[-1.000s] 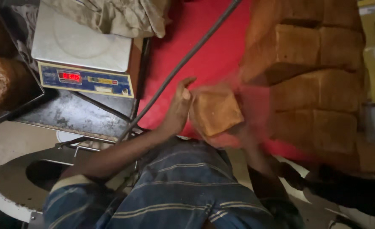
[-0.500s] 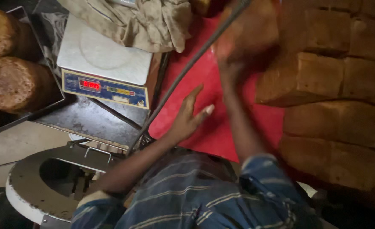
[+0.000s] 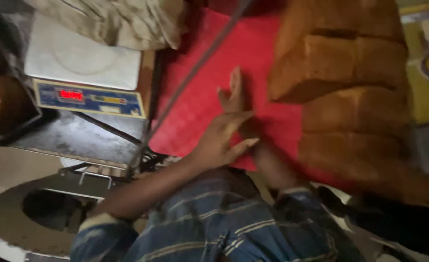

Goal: The person repeatedly picks up sliced bread loaves, places them into clear plastic bags, and seals the bags. The person then stacks the packaged bread on a red surface next to a digital scale.

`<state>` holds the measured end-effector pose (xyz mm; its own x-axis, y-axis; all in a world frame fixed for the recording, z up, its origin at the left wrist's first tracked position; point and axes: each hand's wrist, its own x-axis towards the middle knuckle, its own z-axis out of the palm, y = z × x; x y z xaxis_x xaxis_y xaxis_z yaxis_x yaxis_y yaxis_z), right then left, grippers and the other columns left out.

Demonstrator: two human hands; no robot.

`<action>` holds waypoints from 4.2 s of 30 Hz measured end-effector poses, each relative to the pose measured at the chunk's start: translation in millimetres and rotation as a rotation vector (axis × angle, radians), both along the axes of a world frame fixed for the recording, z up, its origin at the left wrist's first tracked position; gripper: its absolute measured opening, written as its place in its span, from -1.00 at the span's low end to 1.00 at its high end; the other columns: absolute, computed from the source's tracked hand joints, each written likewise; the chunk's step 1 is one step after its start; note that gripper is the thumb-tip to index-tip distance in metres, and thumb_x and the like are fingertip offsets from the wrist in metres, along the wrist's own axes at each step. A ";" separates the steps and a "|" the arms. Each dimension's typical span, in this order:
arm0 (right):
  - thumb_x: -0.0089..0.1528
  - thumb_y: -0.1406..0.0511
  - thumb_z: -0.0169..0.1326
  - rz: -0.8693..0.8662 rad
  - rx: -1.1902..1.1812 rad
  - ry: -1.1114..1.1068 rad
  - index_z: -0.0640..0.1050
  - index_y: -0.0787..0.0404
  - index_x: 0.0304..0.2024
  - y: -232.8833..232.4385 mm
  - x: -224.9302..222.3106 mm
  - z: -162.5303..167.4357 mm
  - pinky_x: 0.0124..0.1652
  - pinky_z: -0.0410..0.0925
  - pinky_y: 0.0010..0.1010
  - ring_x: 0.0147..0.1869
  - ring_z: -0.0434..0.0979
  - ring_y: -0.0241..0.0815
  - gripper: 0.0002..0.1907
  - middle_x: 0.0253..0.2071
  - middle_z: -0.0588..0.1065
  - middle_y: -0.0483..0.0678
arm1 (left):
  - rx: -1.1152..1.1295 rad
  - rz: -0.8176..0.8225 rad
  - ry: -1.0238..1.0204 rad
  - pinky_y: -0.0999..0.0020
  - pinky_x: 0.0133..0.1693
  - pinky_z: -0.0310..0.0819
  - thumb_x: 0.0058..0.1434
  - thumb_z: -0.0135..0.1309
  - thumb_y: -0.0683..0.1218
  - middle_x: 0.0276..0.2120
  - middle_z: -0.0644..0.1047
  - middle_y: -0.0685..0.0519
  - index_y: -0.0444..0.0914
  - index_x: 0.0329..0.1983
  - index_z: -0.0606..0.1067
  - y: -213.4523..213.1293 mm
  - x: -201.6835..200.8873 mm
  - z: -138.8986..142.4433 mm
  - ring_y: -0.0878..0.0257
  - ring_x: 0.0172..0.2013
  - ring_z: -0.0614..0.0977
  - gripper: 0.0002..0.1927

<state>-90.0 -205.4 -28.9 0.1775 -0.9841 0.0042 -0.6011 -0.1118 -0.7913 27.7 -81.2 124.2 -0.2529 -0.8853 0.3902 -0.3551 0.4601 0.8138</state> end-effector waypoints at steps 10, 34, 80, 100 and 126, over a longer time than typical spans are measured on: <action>0.23 0.25 0.33 0.349 0.067 -0.115 -0.07 0.22 0.57 172.8 -143.4 -18.6 0.31 0.37 -0.21 0.43 0.43 0.13 0.07 0.38 0.34 0.18 | -0.366 -0.430 0.131 0.08 0.16 0.57 0.40 0.13 0.12 0.26 0.50 -0.14 -0.28 0.30 0.35 -55.3 -265.2 62.3 -0.02 0.15 0.60 -0.45; 0.16 0.15 0.36 0.356 0.035 -0.260 -0.08 0.36 0.52 178.5 -158.8 -24.6 0.37 0.19 -0.05 0.46 0.25 0.28 0.14 0.40 0.19 0.33 | -0.691 -0.459 -0.561 0.09 -0.27 0.53 0.27 0.05 -0.05 -0.34 0.62 0.00 -0.22 -0.30 0.60 -71.2 -433.7 53.7 0.07 -0.25 0.67 -0.81; 0.39 0.11 0.21 -0.307 -0.259 -0.248 0.07 0.36 0.58 186.9 -109.2 55.7 0.51 0.05 0.06 0.65 0.10 0.21 -0.09 0.59 0.10 0.30 | 0.083 -0.137 -0.206 0.09 0.25 0.45 0.04 -0.02 -0.39 0.48 0.08 -0.41 -0.41 0.53 0.00 77.8 22.3 30.6 -0.33 0.39 0.29 -0.08; 0.21 -0.04 0.25 0.309 -1.069 0.255 0.62 0.31 -0.01 224.2 -132.9 257.7 0.12 0.18 0.18 0.06 0.54 0.02 -0.42 -0.05 0.60 0.01 | -0.031 -0.072 0.017 0.18 0.09 0.57 0.15 0.09 -0.32 0.54 -0.04 -0.36 -0.34 0.56 -0.03 106.8 -47.2 131.4 -0.27 0.50 0.23 -0.08; 0.29 0.22 0.19 0.237 0.442 -1.723 0.62 0.17 -0.25 97.0 -173.8 135.1 -0.08 0.41 -0.12 -0.07 0.55 0.00 -0.84 -0.24 0.55 -0.03 | 0.706 -0.359 1.161 0.47 -0.37 0.34 0.41 0.12 -0.07 -0.34 0.50 0.14 -0.27 -0.13 0.48 -39.3 -45.6 19.6 0.41 -0.40 0.49 -0.84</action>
